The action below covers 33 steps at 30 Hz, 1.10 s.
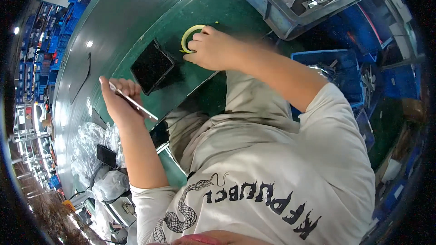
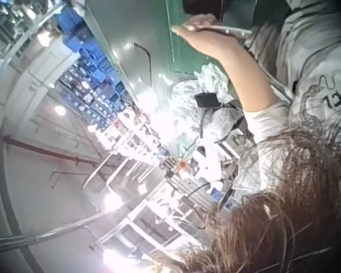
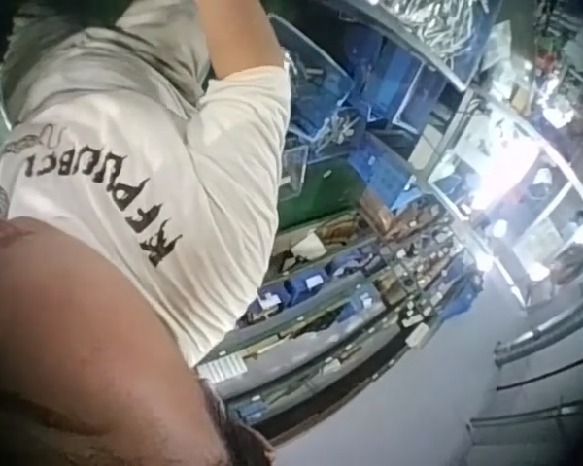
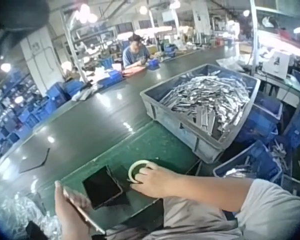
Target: Applying yellow adhesive tape to small metal or plastic components at a manufacturing workstation.
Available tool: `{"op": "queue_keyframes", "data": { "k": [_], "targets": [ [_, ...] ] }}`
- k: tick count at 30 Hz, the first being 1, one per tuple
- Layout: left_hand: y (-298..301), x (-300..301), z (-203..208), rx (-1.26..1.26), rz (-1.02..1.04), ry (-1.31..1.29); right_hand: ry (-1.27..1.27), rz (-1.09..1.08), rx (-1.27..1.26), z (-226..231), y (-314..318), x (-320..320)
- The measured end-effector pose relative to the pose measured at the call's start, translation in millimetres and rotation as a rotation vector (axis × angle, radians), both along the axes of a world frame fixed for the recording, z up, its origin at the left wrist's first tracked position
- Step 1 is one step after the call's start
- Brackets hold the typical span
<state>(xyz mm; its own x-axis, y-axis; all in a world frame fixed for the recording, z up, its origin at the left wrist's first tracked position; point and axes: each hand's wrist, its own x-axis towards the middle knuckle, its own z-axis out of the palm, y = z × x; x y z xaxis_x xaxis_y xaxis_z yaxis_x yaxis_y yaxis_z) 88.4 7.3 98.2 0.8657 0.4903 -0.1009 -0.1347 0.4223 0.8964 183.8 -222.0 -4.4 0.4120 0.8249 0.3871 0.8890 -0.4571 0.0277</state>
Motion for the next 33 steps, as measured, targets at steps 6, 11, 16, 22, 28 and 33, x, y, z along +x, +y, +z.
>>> {"op": "queue_keyframes", "data": {
  "k": [6, 11, 16, 22, 28, 33],
  "targets": [
    [-12, -45, -34, 0.216, -0.283, -0.089, 0.338, 0.048, 0.418, 23, -8, -71],
    [-54, -55, -38, 0.356, -0.540, -0.065, 0.893, 0.277, 0.411, 14, -5, -124],
    [-56, -55, -48, 0.422, -0.714, -0.063, 1.249, 0.252, 0.410, 8, -5, -136],
    [-62, -56, -43, 0.536, -0.818, -0.084, 1.357, 0.115, 0.448, 7, -12, -138],
    [-61, -51, -54, 0.726, -0.886, -0.216, 1.291, 0.012, 0.464, 6, -33, -142],
    [-53, -69, -67, 1.081, -0.975, -0.088, 0.958, -0.120, 0.367, -27, -116, -137]
  ]
}}
